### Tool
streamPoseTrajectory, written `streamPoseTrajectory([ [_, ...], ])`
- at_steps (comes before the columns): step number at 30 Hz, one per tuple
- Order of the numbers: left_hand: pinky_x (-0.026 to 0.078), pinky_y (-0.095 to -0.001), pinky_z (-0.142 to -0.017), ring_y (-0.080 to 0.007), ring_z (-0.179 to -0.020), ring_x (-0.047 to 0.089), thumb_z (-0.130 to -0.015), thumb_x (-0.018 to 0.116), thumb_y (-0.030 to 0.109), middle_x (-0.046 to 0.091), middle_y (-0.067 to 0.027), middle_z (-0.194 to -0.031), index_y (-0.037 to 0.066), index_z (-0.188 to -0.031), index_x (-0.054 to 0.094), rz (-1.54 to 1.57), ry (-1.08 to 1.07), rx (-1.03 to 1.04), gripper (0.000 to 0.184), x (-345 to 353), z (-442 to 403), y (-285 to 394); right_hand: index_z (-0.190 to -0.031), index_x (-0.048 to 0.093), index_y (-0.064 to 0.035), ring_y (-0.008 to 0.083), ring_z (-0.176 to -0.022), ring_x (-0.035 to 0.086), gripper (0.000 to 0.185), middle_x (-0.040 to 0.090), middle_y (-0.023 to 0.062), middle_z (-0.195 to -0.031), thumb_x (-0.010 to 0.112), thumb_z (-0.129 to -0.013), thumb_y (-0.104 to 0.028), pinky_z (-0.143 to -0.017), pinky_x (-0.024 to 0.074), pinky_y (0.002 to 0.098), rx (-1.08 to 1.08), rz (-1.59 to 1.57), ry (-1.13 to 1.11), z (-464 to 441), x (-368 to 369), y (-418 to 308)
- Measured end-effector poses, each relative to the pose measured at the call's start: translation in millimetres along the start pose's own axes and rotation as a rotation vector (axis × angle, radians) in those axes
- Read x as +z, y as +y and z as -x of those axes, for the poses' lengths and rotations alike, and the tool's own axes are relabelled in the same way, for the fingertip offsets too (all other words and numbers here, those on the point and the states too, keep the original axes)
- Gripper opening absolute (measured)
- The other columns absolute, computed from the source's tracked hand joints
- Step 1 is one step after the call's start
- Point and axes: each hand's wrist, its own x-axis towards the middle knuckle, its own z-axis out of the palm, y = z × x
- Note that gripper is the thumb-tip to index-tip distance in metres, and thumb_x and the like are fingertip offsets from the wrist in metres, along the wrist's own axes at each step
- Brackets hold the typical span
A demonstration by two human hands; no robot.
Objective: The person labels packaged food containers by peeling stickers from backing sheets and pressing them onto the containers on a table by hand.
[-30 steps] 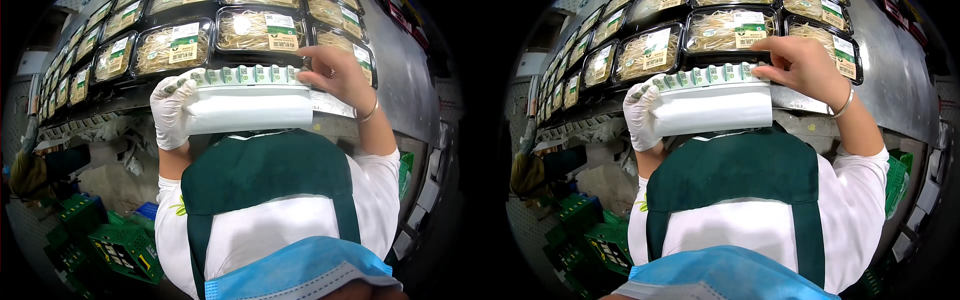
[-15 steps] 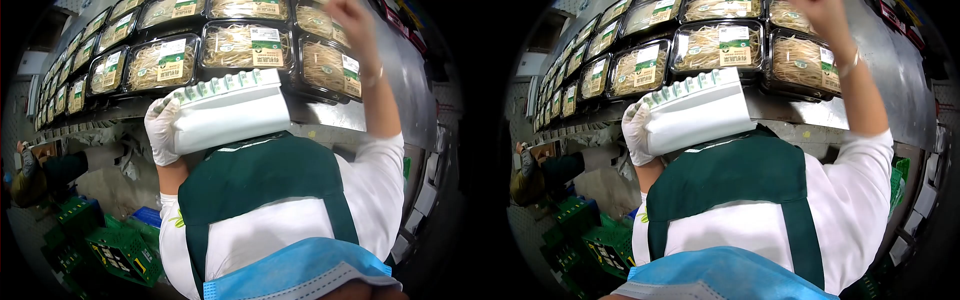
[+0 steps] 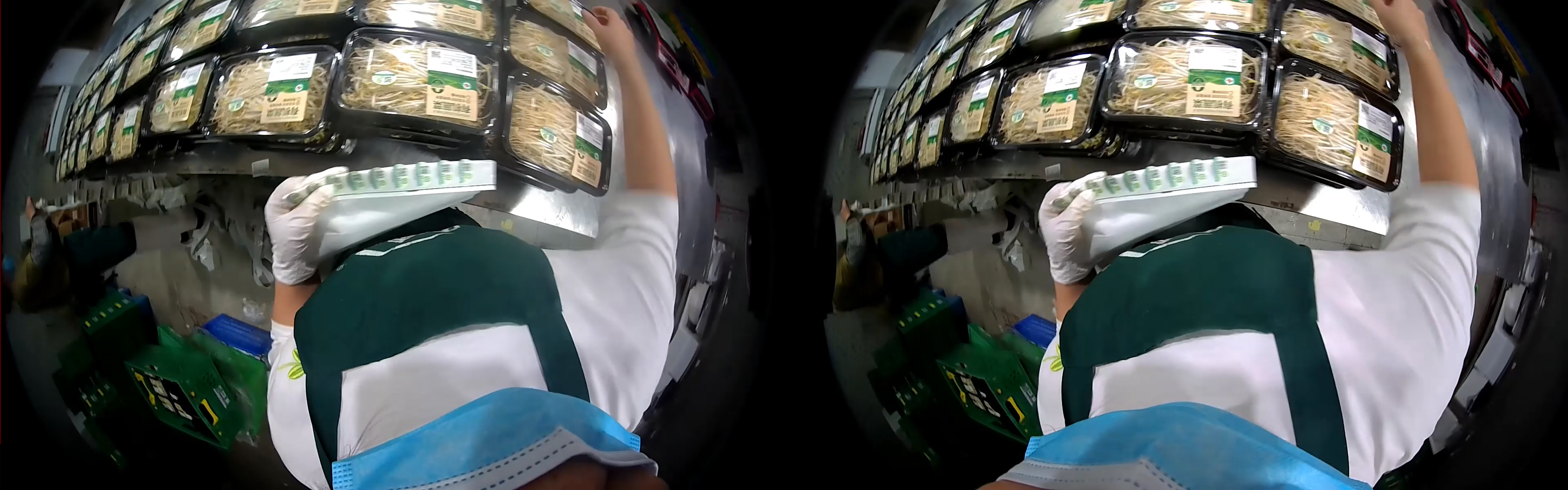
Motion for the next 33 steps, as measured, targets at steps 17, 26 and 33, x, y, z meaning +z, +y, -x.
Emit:
streamPoseTrajectory([
  [17,0.026,-0.0349,-0.098,-0.0238,-0.120,0.031,-0.083,0.054,0.031,0.034,-0.0086,-0.131,0.012,-0.133,0.025,0.248,0.563,-0.060,0.061,-164.8,-110.5,-122.5,-0.094,0.061,-0.0008,0.0183,-0.076,0.056,0.026,0.061,0.0067,-0.084,0.066,-0.073,-0.016,-0.069,0.0457,0.0286,0.630,-0.180,0.629,203.1,-156.6,172.7],
  [26,0.040,-0.0227,-0.065,-0.0130,-0.085,0.051,-0.078,0.059,0.029,0.055,-0.0044,-0.102,0.006,-0.126,0.039,0.045,0.567,-0.101,0.057,-269.3,-83.4,-172.2,-0.079,0.062,0.0011,0.0170,-0.068,0.054,0.016,0.060,0.0073,-0.079,0.068,-0.070,-0.011,-0.058,0.0458,0.0287,0.895,-0.130,0.492,235.4,-137.4,151.2],
  [33,0.046,-0.0308,-0.065,-0.0191,-0.076,0.055,-0.075,0.056,0.029,0.058,-0.0101,-0.098,0.006,-0.107,0.055,-0.226,0.410,-0.872,0.039,-374.9,9.8,-277.7,-0.079,0.060,0.0025,0.0171,-0.067,0.055,0.015,0.060,0.0078,-0.078,0.065,-0.072,-0.009,-0.054,0.0470,0.0261,-0.010,0.059,0.865,216.2,-105.3,-136.4],
])
